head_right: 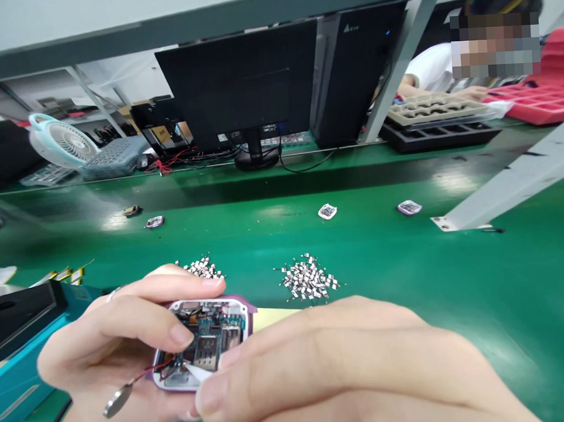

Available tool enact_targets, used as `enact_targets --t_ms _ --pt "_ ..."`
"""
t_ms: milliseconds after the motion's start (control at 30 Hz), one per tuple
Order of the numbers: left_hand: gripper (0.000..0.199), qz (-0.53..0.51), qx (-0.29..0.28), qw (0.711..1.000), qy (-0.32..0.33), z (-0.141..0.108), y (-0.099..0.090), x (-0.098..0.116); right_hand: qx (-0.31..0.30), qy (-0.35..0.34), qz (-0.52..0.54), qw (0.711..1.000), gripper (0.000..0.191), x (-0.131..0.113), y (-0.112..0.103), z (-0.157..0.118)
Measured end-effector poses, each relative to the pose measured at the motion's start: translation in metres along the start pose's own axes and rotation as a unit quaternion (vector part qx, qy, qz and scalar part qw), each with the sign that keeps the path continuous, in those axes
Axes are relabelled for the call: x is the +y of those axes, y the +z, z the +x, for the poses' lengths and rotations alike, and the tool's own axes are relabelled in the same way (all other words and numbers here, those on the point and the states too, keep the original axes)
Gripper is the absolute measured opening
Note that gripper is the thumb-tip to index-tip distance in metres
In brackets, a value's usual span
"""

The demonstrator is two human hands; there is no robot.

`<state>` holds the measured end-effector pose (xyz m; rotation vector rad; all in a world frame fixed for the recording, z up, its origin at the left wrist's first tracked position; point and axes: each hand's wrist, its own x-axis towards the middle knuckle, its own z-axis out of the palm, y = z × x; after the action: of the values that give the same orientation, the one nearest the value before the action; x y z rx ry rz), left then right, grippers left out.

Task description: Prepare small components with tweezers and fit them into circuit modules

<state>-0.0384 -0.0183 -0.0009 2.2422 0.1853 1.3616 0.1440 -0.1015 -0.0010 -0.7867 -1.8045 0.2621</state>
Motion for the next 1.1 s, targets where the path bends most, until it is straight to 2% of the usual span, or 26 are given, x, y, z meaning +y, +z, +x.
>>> enact_targets --t_ms 100,167,400,500,600,733,867,1100 --pt "0.029 0.000 -0.001 1.000 0.005 -0.002 0.000 -0.001 -0.012 -0.040 -0.014 0.999 0.044 0.002 0.001 -0.005" --pt "0.030 0.000 -0.001 1.000 0.013 -0.003 0.000 -0.003 0.003 -0.061 -0.016 0.998 0.042 0.003 0.001 -0.005" --pt "0.031 0.013 0.004 0.999 0.028 -0.004 -0.002 -0.003 0.011 0.009 0.012 1.000 0.028 -0.009 0.004 0.006" --pt "0.033 0.038 -0.010 0.999 0.000 -0.003 -0.002 -0.001 0.026 -0.026 0.025 0.999 0.021 -0.007 0.006 0.010" --pt "0.034 0.038 -0.005 0.999 -0.006 -0.004 0.000 -0.002 0.006 -0.063 0.031 0.997 0.017 -0.002 0.005 0.010" --pt "0.032 0.018 0.014 1.000 0.009 -0.004 0.002 -0.004 0.022 -0.054 0.013 0.998 0.016 -0.004 0.005 0.008" --pt "0.033 0.033 -0.010 0.999 -0.010 -0.004 0.000 -0.003 0.058 -0.039 0.003 0.998 0.018 -0.006 0.010 0.010" --pt "0.033 0.045 -0.007 0.999 0.002 -0.005 -0.001 -0.002 0.006 -0.042 0.025 0.999 0.016 -0.008 0.001 0.012"
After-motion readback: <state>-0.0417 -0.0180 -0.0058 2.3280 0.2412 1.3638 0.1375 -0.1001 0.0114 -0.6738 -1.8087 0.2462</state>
